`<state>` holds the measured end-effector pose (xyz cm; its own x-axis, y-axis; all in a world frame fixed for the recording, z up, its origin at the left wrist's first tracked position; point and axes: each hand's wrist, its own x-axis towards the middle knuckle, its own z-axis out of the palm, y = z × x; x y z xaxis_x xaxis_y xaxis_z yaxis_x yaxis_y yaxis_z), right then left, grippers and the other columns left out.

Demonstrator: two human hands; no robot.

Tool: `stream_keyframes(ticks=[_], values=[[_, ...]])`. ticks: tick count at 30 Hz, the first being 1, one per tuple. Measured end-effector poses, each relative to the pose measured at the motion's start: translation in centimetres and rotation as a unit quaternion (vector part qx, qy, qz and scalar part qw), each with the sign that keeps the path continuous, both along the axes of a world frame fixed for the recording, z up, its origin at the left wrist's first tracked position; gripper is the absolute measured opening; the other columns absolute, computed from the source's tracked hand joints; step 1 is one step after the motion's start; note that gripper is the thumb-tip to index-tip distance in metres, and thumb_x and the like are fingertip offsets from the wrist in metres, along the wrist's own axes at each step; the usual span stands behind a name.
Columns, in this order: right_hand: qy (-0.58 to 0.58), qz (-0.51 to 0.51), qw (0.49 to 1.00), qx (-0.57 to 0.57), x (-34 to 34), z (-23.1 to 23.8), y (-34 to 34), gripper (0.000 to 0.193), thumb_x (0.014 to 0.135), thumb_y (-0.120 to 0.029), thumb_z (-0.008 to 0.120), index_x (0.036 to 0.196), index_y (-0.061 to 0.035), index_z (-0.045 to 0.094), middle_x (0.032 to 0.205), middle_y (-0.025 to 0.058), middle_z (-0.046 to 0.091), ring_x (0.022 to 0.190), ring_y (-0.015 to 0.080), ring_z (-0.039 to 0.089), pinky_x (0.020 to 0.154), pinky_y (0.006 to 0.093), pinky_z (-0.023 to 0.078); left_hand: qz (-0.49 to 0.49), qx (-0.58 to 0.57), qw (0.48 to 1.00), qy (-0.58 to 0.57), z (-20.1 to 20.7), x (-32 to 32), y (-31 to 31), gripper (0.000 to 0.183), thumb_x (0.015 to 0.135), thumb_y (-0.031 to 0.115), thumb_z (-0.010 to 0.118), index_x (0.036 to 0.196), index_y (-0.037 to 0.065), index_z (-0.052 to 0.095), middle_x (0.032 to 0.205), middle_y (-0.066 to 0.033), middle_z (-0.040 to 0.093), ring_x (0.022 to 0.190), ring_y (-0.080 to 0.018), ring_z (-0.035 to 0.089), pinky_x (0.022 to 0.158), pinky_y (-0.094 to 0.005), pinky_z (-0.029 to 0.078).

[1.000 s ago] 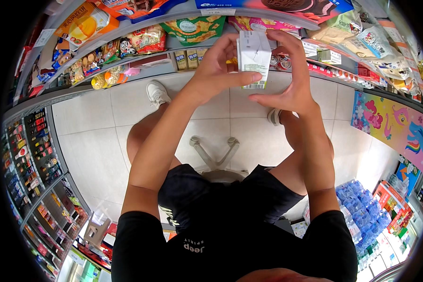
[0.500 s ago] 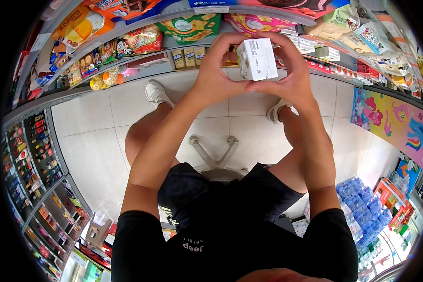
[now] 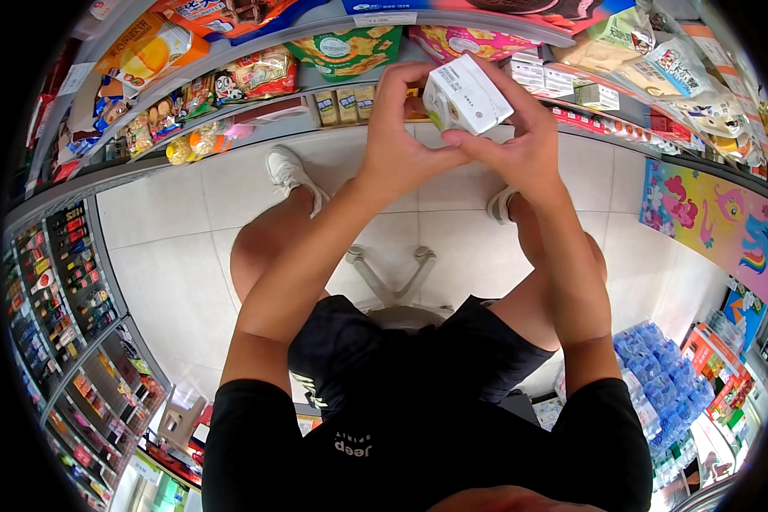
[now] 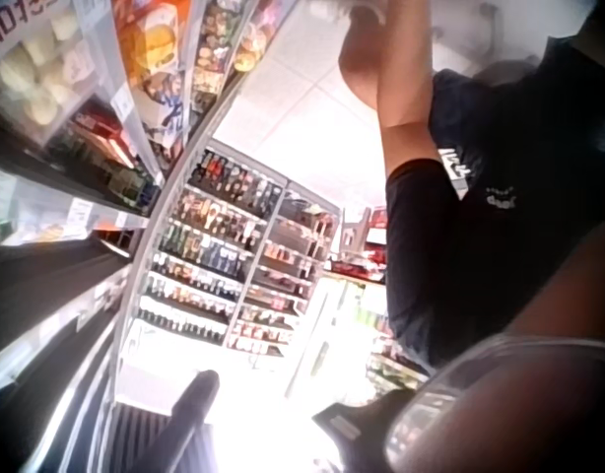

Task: The person picks up and turns over various food and drink items from a convenience store shelf, including a red milk can, two milk cartons, a sandwich, and a bag of snacks, before returning each item to the shelf.

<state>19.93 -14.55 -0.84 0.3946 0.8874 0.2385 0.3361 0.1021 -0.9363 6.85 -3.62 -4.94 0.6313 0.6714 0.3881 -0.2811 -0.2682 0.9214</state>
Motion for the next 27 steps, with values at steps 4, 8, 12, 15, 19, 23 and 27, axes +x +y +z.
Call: stream_keyframes(ticks=[4,8,12,15,19,23,27], values=[[0.062,-0.008,0.998,0.012,-0.3,-0.3,0.1,0.072,0.079,-0.016,0.085,0.142,-0.0025,0.052,0.127,0.0095,0.066,0.114,0.0150,0.062,0.097,0.0303,0.049,-0.063,-0.065,0.994,-0.056,0.9,-0.2,0.5,0.065,0.072,0.013,0.088,0.124,0.002,0.051,0.120,-0.0081,0.054,0.109,-0.0173,0.058,0.091,-0.0333,0.054],[0.210,-0.041,0.975,0.063,-0.7,-0.1,0.3,0.047,0.096,-0.019,0.068,0.137,-0.0004,0.054,0.123,0.0078,0.066,0.112,0.0137,0.061,0.097,0.0283,0.047,-0.145,-0.268,0.951,-0.049,2.6,-0.9,1.6,0.046,0.085,0.008,0.077,0.123,0.001,0.052,0.118,-0.0072,0.059,0.109,-0.0156,0.059,0.094,-0.0308,0.051],[0.213,-0.088,0.971,0.069,-0.4,-0.4,0.4,0.045,0.104,-0.037,0.054,0.130,-0.0004,0.057,0.119,0.0066,0.065,0.106,0.0116,0.060,0.092,0.0280,0.047,-0.192,-0.344,0.919,0.000,2.6,-0.9,2.1,0.033,0.091,0.007,0.070,0.120,0.002,0.056,0.113,-0.0060,0.064,0.108,-0.0139,0.060,0.095,-0.0288,0.047],[0.236,-0.112,0.963,0.061,-0.7,-0.3,0.5,0.051,0.105,-0.046,0.050,0.128,-0.0014,0.058,0.116,0.0061,0.066,0.103,0.0113,0.060,0.090,0.0281,0.048,-0.206,-0.356,0.911,0.006,2.6,-0.9,1.9,0.031,0.090,0.007,0.071,0.118,0.003,0.057,0.112,-0.0061,0.065,0.108,-0.0140,0.061,0.095,-0.0292,0.047],[0.279,-0.110,0.953,0.039,-0.8,0.2,0.6,0.055,0.104,-0.049,0.049,0.126,-0.0006,0.059,0.112,0.0063,0.066,0.100,0.0114,0.061,0.088,0.0272,0.048,-0.222,-0.378,0.899,0.018,2.8,-1.2,1.9,0.031,0.090,0.008,0.072,0.117,0.003,0.058,0.110,-0.0064,0.067,0.105,-0.0145,0.063,0.093,-0.0297,0.049],[0.362,-0.147,0.920,-0.003,-0.4,0.2,0.6,0.050,0.101,-0.048,0.055,0.113,0.0001,0.065,0.103,0.0064,0.068,0.091,0.0096,0.062,0.081,0.0249,0.048,-0.227,-0.377,0.898,0.023,2.6,-1.1,1.9,0.030,0.090,0.010,0.073,0.116,0.003,0.059,0.106,-0.0057,0.068,0.100,-0.0136,0.064,0.088,-0.0292,0.051],[0.393,-0.157,0.905,-0.041,0.0,0.6,0.6,0.045,0.098,-0.045,0.061,0.103,-0.0003,0.068,0.095,0.0056,0.069,0.084,0.0085,0.062,0.077,0.0239,0.047,-0.235,-0.397,0.886,0.041,2.2,-1.2,2.1,0.027,0.090,0.011,0.073,0.113,0.003,0.061,0.103,-0.0044,0.068,0.095,-0.0113,0.064,0.081,-0.0273,0.051]])
